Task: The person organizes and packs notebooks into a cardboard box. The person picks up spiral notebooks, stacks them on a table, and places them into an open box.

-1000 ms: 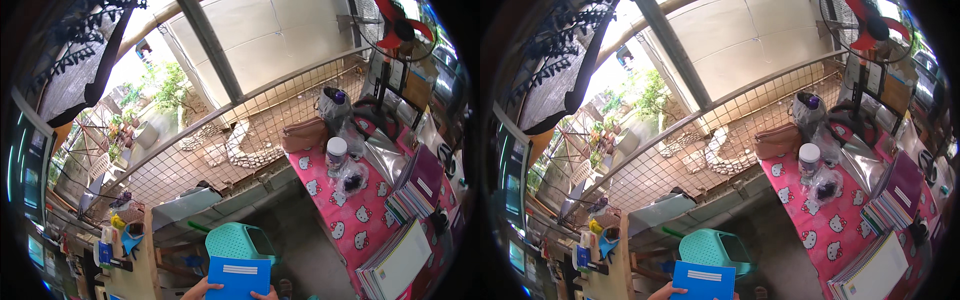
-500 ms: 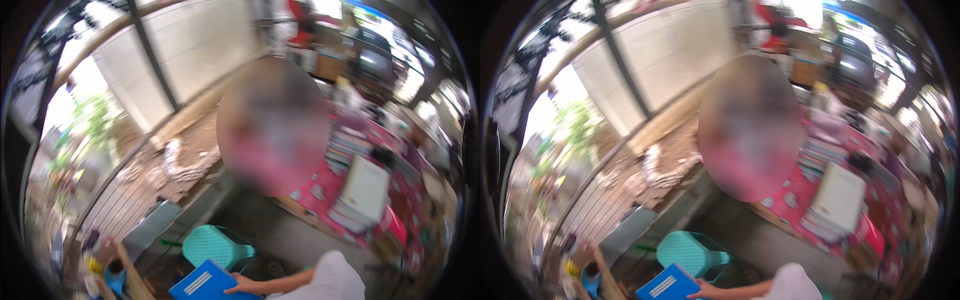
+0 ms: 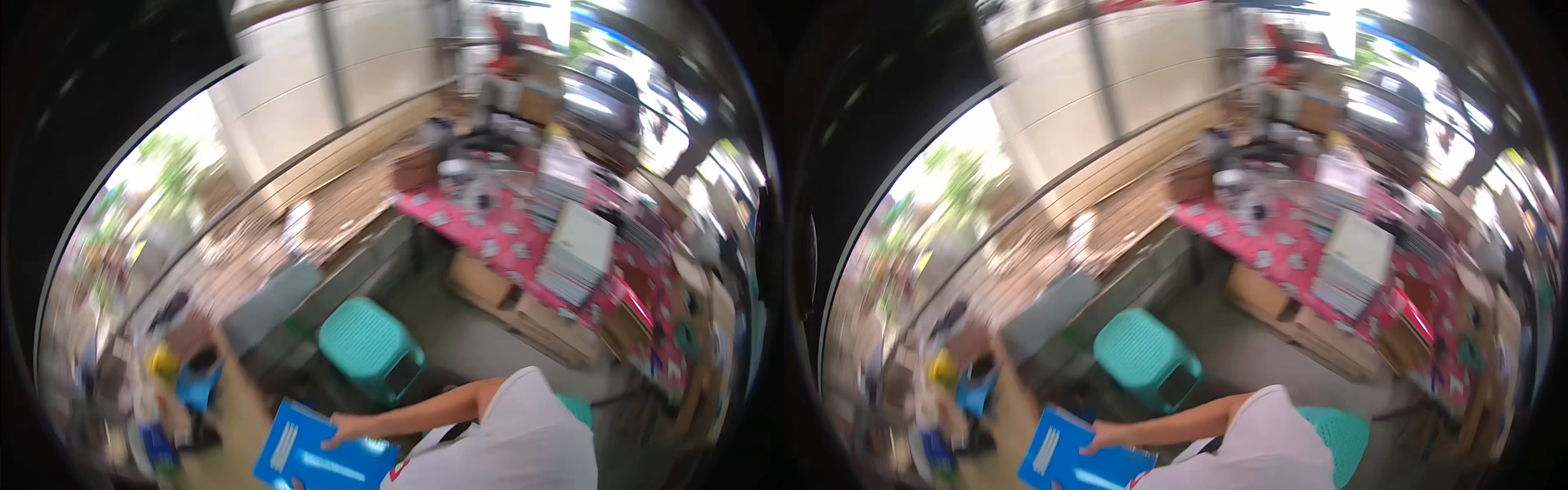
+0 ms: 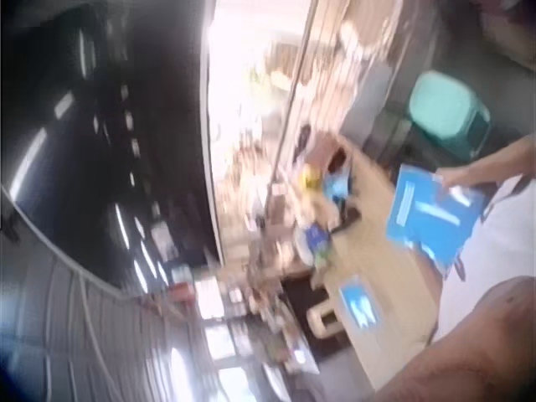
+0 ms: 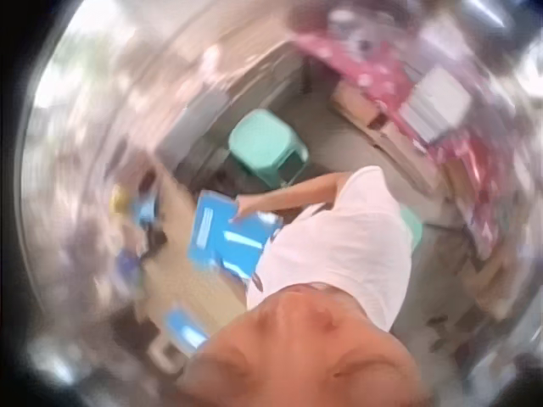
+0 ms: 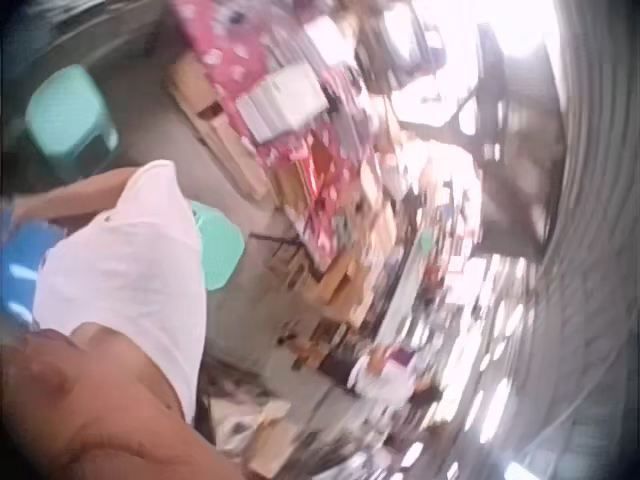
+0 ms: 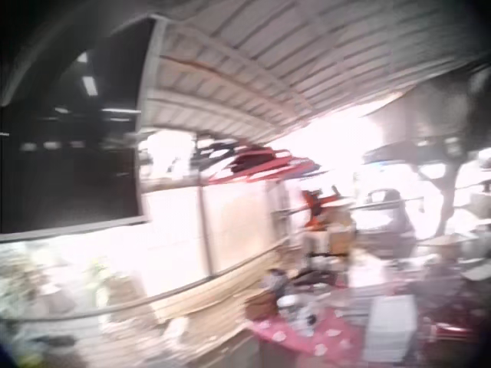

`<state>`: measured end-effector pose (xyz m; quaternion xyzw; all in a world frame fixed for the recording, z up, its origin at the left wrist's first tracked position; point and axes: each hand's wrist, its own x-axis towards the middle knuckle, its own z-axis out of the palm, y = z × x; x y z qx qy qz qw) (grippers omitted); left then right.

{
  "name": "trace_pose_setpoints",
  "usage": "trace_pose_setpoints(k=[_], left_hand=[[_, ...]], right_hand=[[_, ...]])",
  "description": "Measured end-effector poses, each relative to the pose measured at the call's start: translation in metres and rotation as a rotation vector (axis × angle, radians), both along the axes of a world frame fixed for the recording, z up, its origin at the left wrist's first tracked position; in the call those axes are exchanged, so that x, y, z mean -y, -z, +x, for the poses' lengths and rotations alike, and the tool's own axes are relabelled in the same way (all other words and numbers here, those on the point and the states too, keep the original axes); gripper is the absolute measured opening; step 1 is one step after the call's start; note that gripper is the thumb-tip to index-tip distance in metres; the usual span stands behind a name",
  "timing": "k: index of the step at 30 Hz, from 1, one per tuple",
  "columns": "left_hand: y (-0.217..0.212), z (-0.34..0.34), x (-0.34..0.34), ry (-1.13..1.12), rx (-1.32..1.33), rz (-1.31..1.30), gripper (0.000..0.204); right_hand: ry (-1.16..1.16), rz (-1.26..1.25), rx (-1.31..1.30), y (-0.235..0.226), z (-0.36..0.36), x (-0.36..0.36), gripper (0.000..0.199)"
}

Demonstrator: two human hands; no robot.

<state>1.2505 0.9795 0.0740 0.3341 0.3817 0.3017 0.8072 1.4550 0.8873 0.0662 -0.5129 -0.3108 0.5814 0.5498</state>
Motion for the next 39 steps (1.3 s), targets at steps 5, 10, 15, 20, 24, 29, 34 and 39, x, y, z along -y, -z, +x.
trace_pose_setpoints(k=[5, 10, 15, 20, 24, 29, 34, 39], left_hand=[[0.024, -0.089, -0.032, -0.225, -0.237, 0.291, 0.058], [0.041, -0.161, -0.017, -0.478, -0.316, 0.186, 0.070], [0.069, -0.211, 0.028, -0.628, -0.224, 0.019, 0.081], [0.106, -0.209, 0.041, -0.973, -0.174, -0.063, 0.078], [0.113, -0.210, 0.031, -1.240, -0.007, -0.070, 0.072], [0.067, -0.244, -0.020, -1.224, -0.020, -0.066, 0.080], [0.019, -0.304, -0.114, -1.255, -0.148, 0.006, 0.077], [0.001, -0.405, -0.188, -1.360, -0.201, 0.151, 0.067]], right_hand=[[-0.147, -0.100, -0.186, 0.021, -0.053, -0.058, 0.057], [-0.414, -0.278, -0.006, 0.005, -0.112, -0.107, 0.060], [-0.713, -0.303, 0.082, 0.028, -0.163, -0.157, 0.067], [-1.085, -0.188, 0.330, 0.048, -0.216, -0.231, 0.073], [-1.286, -0.184, 0.485, 0.031, -0.270, -0.277, 0.074], [-1.332, -0.126, 0.492, -0.005, -0.306, -0.333, 0.073], [-1.282, -0.046, 0.249, -0.028, -0.346, -0.428, 0.061], [-1.218, -0.115, 0.138, -0.033, -0.422, -0.480, 0.059]])
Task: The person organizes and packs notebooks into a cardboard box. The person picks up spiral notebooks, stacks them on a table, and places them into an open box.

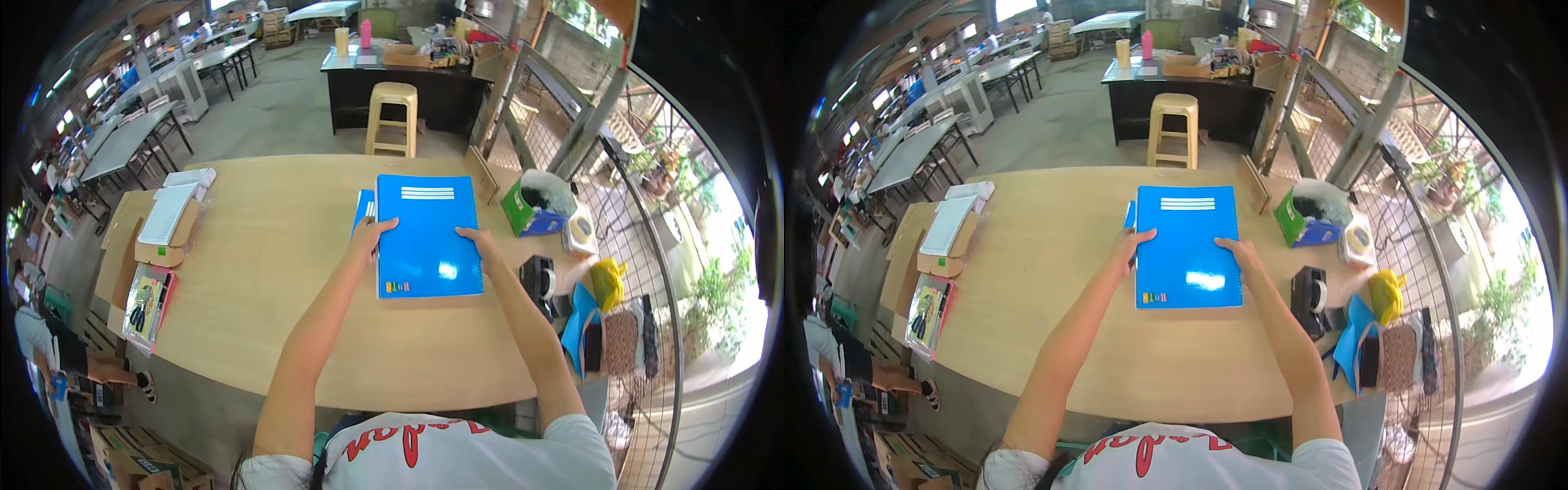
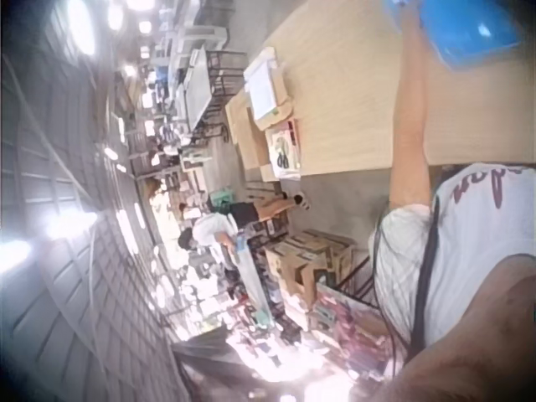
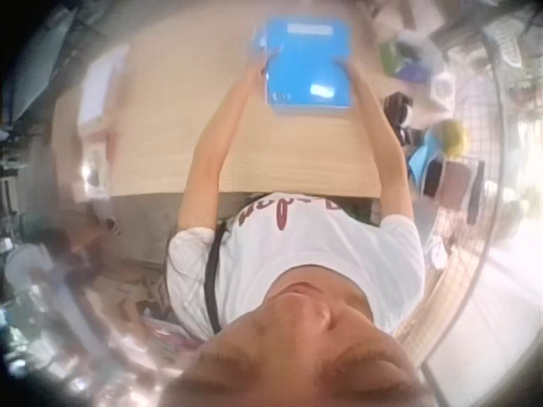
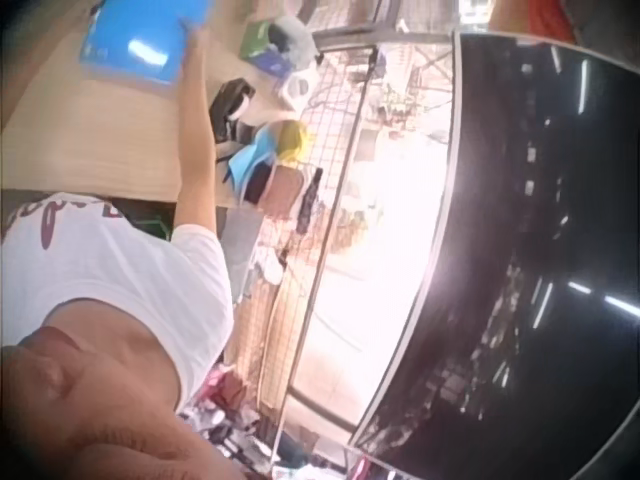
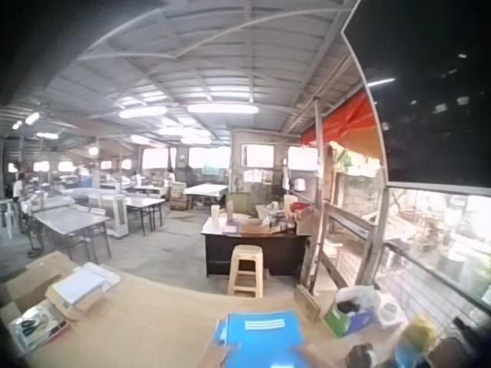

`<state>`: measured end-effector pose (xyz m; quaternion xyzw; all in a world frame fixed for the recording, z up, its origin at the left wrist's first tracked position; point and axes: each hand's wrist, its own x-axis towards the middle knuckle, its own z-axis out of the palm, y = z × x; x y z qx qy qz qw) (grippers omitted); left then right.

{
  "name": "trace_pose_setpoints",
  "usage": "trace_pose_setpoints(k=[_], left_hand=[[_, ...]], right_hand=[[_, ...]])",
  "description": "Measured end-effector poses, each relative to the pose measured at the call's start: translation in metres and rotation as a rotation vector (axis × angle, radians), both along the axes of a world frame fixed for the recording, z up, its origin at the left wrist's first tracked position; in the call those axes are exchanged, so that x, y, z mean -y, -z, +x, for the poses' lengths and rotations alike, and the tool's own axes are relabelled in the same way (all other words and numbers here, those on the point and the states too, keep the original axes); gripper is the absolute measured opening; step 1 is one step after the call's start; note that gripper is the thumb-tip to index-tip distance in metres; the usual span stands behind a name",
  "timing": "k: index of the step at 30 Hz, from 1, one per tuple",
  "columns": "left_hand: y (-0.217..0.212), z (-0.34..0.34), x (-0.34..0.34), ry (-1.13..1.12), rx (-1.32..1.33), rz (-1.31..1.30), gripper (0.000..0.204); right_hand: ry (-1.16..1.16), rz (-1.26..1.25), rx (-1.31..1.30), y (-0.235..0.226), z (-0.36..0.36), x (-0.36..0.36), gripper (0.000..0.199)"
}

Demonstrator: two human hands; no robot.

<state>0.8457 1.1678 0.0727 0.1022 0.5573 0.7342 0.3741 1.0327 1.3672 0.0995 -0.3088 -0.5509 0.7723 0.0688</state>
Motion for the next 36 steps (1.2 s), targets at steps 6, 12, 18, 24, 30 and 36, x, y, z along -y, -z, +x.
trace_pose_setpoints(k=[6, 12, 18, 24, 30, 36], left_hand=[[-0.020, -0.062, -0.061, -0.001, -0.145, -0.339, 0.058], [0.039, -0.095, -0.069, 0.104, -0.190, -0.411, 0.070], [0.026, -0.074, -0.073, -0.038, -0.511, -1.076, 0.090], [0.081, -0.022, 0.083, -0.380, -0.859, -0.602, 0.084], [0.073, 0.074, 0.311, -0.369, -0.667, -0.661, 0.067], [0.081, 0.085, 0.540, -0.461, -0.761, -0.801, 0.051]], right_hand=[[0.200, 0.061, -0.129, 0.037, -0.053, -0.031, 0.063], [0.197, 0.084, -0.076, 0.098, -0.084, -0.056, 0.067], [0.202, 0.950, 0.664, 0.135, -0.094, -0.072, 0.113], [0.699, 1.115, -0.029, 0.061, -0.069, 0.029, 0.055], [0.121, 0.245, -0.166, 0.123, -0.003, 0.269, 0.042], [-2.148, 0.821, -0.208, 0.097, -0.095, 0.534, 0.066]])
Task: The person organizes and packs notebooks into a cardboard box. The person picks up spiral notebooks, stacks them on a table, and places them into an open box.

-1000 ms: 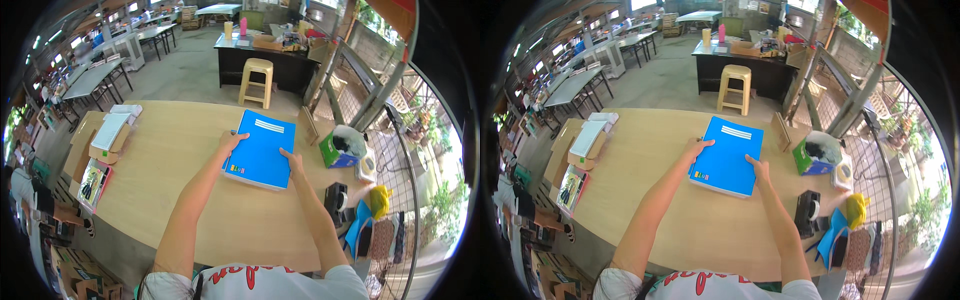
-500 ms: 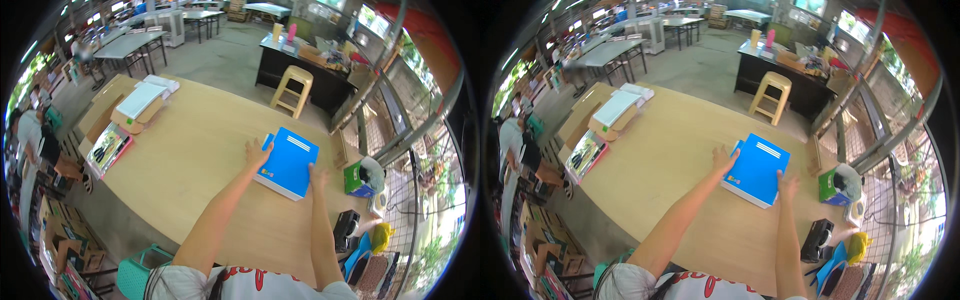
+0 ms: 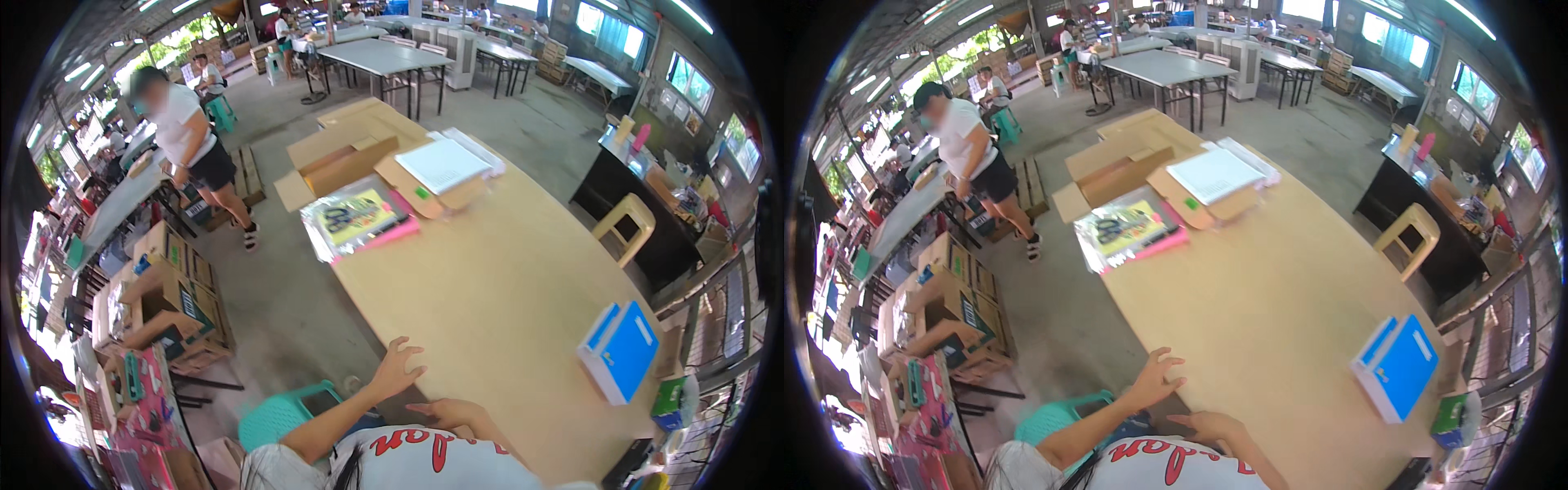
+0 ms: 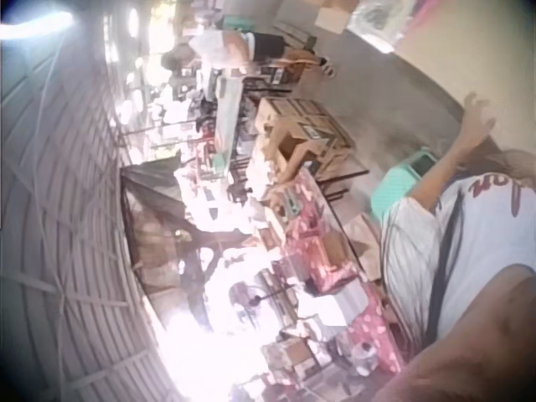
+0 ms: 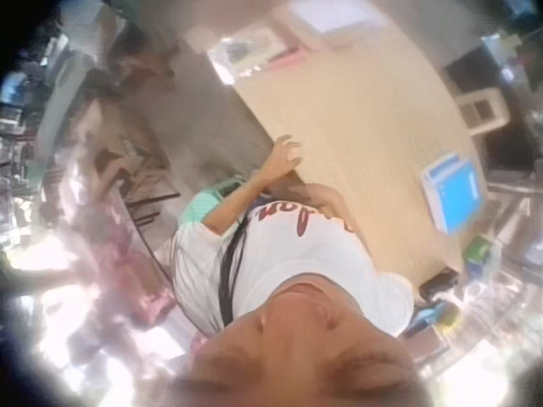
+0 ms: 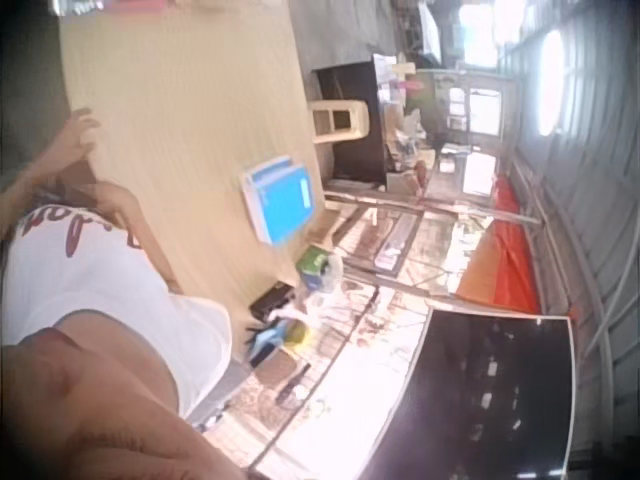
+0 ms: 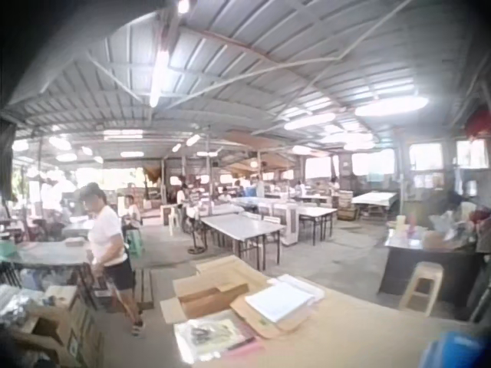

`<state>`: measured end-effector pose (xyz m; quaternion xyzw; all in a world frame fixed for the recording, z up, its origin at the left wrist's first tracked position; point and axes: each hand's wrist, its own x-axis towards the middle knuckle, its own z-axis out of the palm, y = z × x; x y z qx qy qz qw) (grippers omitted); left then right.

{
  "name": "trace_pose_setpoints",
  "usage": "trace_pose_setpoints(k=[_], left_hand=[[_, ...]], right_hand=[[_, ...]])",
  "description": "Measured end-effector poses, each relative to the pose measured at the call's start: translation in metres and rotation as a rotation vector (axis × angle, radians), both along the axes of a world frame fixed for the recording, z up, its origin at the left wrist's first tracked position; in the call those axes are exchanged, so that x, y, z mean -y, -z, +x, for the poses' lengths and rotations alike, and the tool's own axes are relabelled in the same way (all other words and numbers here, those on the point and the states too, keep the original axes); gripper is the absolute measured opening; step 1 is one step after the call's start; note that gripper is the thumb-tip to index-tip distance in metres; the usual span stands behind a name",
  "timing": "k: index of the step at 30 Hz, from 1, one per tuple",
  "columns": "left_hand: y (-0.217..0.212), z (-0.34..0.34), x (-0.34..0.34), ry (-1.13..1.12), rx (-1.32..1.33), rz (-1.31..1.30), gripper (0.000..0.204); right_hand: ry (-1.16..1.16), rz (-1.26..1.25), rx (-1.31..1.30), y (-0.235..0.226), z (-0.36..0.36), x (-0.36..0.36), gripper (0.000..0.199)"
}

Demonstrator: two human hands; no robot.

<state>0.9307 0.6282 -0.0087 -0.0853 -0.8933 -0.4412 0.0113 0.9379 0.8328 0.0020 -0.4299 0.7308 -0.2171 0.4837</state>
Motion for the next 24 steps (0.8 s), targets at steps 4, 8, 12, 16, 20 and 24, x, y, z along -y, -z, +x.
trace_pose_setpoints(k=[4, 8, 12, 16, 20, 24], left_hand=[[-0.012, -0.024, 0.140, -0.117, 0.003, 0.036, 0.045], [-0.030, -0.058, 0.247, -0.277, 0.070, 0.215, 0.042], [-0.030, -0.110, 0.346, -0.358, 0.119, 0.305, 0.042], [-0.037, -0.194, 0.441, -0.442, 0.097, 0.399, 0.041], [-0.024, -0.288, 0.534, -0.528, 0.083, 0.421, 0.044], [-0.018, -0.401, 0.592, -0.454, 0.106, 0.471, 0.046]], right_hand=[[0.133, 0.062, -0.427, -0.016, -0.063, 0.136, 0.077], [0.113, 0.054, -0.380, -0.027, -0.142, 0.247, 0.074], [0.064, -0.022, -0.332, -0.056, -0.212, 0.345, 0.075], [0.071, -0.161, -0.340, -0.062, -0.296, 0.417, 0.073], [0.163, -0.159, -0.425, -0.065, -0.387, 0.501, 0.071], [0.263, -0.212, -0.452, -0.086, -0.466, 0.584, 0.068]])
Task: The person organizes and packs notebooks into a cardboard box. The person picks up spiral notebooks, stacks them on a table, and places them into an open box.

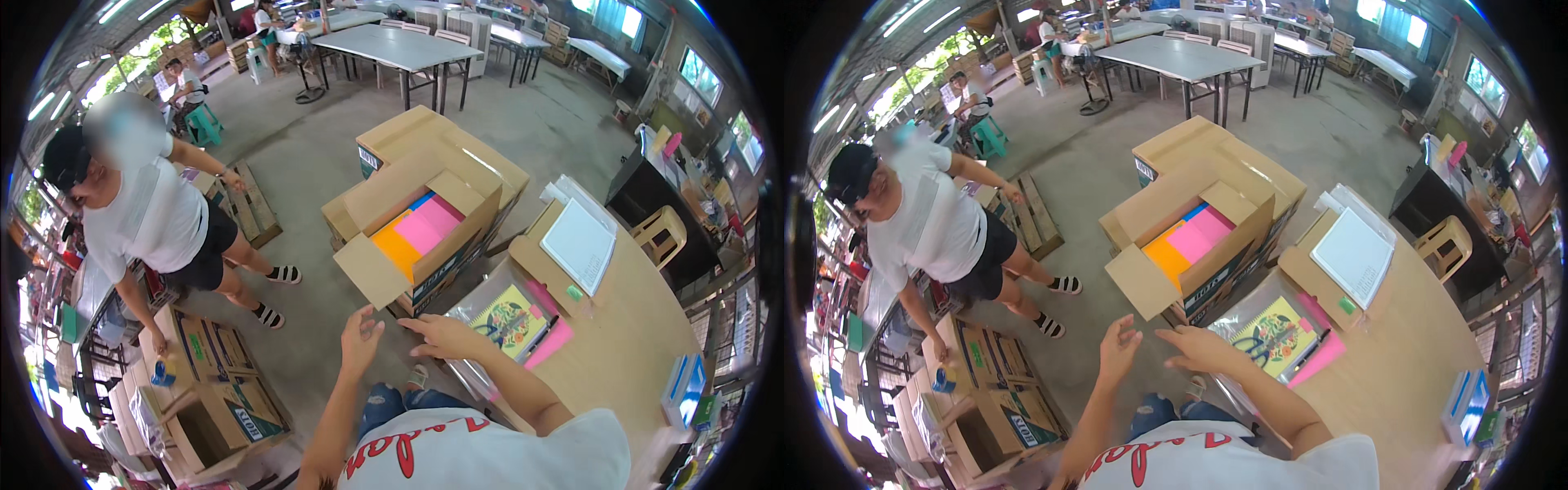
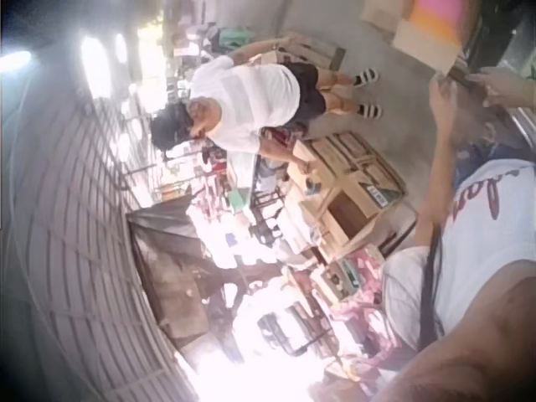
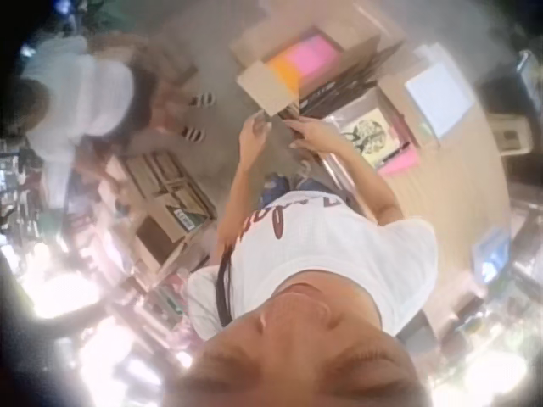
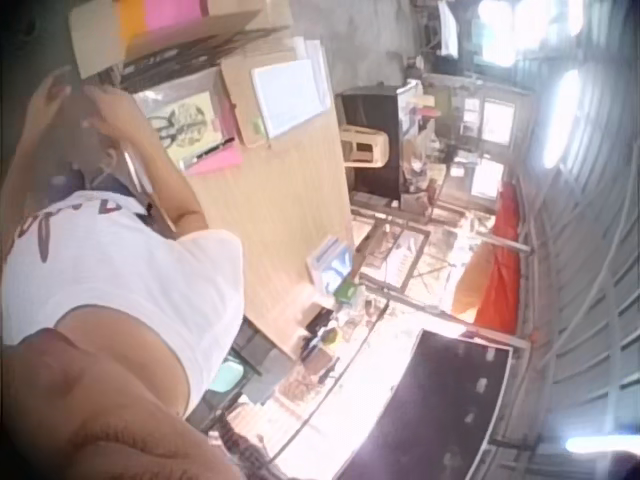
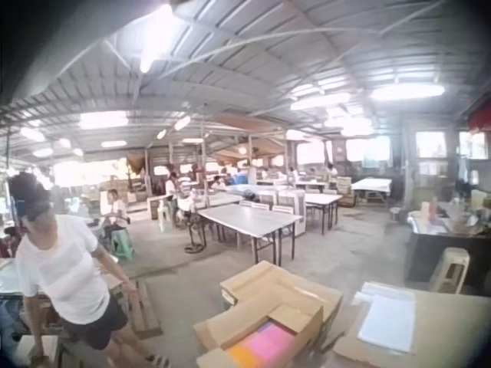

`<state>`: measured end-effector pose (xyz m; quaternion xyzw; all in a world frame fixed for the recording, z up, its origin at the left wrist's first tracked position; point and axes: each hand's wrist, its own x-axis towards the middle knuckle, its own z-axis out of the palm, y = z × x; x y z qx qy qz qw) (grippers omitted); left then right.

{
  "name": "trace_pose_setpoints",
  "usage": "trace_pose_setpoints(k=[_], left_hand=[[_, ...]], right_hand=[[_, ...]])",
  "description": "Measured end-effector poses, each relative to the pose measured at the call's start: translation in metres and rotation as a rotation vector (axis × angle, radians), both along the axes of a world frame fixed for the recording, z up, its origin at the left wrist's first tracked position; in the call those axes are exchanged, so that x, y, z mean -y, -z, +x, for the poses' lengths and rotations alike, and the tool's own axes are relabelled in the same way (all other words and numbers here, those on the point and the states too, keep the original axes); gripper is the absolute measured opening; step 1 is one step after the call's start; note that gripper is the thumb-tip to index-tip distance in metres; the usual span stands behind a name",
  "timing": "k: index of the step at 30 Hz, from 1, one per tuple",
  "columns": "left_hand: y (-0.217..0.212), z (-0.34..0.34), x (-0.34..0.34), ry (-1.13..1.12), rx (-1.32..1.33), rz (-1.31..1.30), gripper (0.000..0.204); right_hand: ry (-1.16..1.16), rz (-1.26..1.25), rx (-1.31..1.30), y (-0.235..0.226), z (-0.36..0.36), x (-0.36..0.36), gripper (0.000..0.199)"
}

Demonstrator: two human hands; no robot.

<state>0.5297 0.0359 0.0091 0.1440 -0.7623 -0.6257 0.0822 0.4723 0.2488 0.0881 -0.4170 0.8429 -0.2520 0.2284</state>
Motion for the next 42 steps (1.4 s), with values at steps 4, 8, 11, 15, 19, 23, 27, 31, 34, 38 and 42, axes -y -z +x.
trace_pose_setpoints(k=[4, 8, 11, 15, 19, 23, 27, 31, 34, 38, 42], left_hand=[[0.040, -0.143, 0.030, 0.147, 0.007, -0.118, 0.044], [0.133, -0.306, 0.043, 0.356, 0.137, -0.296, 0.049], [0.188, -0.412, 0.032, 0.442, 0.209, -0.410, 0.054], [0.208, -0.485, -0.023, 0.426, 0.312, -0.698, 0.068], [0.219, -0.529, -0.047, 0.351, 0.374, -0.774, 0.080], [0.220, -0.554, -0.062, 0.401, 0.446, -0.957, 0.070], [0.232, -0.581, -0.039, 0.631, 0.462, -0.908, 0.048], [0.135, -0.534, 0.005, 0.770, 0.070, -0.528, 0.017], [0.022, -0.465, 0.040, 0.897, 0.086, -0.080, 0.025], [-0.084, -0.366, -0.001, 1.331, 0.249, 0.320, 0.046], [-0.050, -0.292, -0.076, 1.697, 0.508, 0.412, 0.056]], right_hand=[[0.033, -0.066, -0.080, -0.007, -0.054, 0.064, 0.067], [0.072, -0.152, 0.067, 0.000, -0.092, 0.095, 0.067], [0.400, -0.269, 0.402, 0.011, -0.108, 0.096, 0.063], [0.862, -0.308, 0.338, 0.021, -0.100, 0.085, 0.059], [1.279, -0.244, 0.456, 0.007, -0.088, 0.088, 0.054], [1.490, -0.193, 0.561, 0.007, -0.101, 0.099, 0.055], [1.450, -0.165, 0.485, 0.022, -0.108, 0.103, 0.057], [1.497, -0.210, 0.479, 0.010, -0.107, 0.093, 0.063], [1.633, -0.512, 0.418, 0.006, -0.116, 0.085, 0.082], [1.830, -1.087, 0.316, 0.030, -0.101, 0.045, 0.111], [1.784, -1.548, 0.242, 0.052, 0.004, -0.017, 0.041]])
